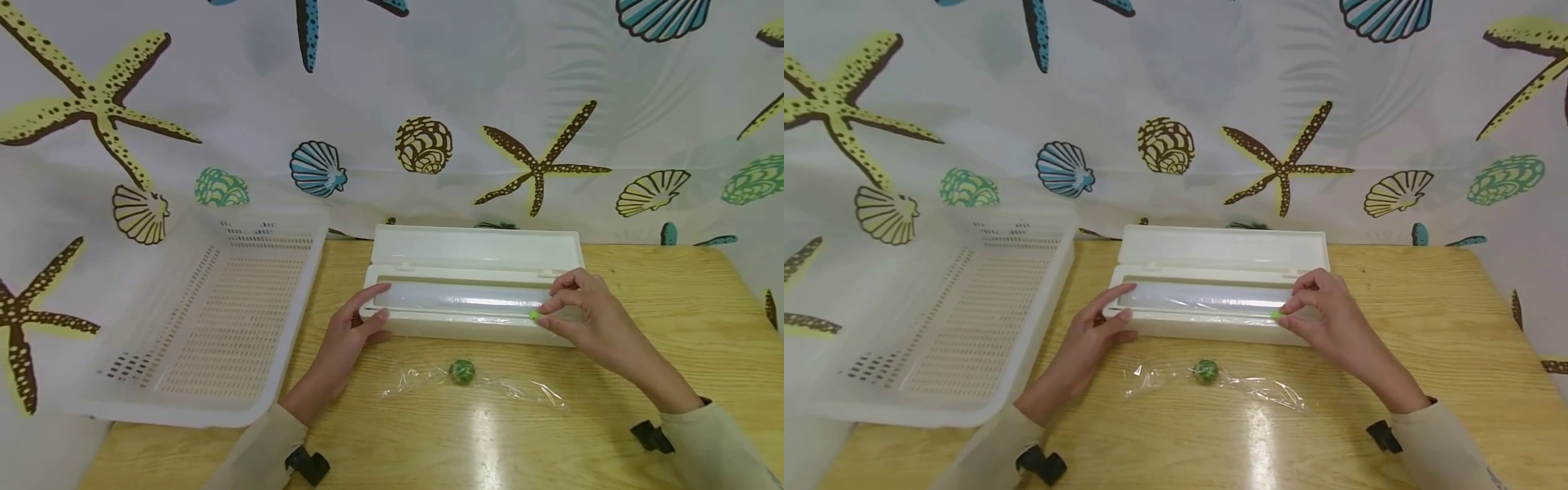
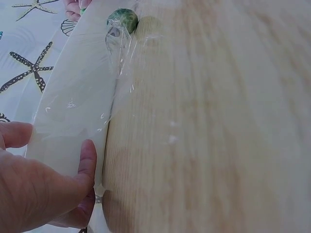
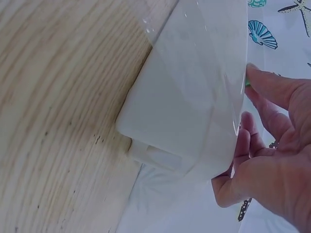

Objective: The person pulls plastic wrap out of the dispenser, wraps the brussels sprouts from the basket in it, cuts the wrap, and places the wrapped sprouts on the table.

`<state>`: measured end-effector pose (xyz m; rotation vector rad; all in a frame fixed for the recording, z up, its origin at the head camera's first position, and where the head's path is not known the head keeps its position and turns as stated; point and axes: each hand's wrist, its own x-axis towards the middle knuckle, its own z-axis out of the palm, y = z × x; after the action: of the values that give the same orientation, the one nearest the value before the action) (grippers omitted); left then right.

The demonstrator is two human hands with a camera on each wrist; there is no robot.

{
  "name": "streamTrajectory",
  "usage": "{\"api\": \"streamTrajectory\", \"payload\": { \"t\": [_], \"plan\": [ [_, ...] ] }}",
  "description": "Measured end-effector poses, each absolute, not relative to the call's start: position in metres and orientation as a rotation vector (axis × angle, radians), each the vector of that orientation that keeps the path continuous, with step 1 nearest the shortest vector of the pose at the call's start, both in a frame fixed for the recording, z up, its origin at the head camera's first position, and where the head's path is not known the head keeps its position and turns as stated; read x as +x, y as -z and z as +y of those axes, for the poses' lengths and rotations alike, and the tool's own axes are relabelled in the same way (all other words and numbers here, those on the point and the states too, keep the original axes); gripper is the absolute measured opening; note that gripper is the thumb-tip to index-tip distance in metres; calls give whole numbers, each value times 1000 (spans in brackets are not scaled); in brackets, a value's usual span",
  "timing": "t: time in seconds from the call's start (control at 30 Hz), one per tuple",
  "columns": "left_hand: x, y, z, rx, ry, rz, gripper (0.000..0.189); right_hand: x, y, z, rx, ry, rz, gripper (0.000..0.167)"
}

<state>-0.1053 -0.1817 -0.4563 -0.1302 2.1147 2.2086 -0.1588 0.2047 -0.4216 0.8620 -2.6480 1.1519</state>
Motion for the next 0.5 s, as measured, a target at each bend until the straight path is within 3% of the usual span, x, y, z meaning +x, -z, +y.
{"api": "streamTrajectory", "payload": {
  "t": [0.5],
  "plan": [
    [-105, 458, -180, -124, -2215, 2116, 46, -163, 421, 222, 892, -1083, -2693, 15]
  ]
}}
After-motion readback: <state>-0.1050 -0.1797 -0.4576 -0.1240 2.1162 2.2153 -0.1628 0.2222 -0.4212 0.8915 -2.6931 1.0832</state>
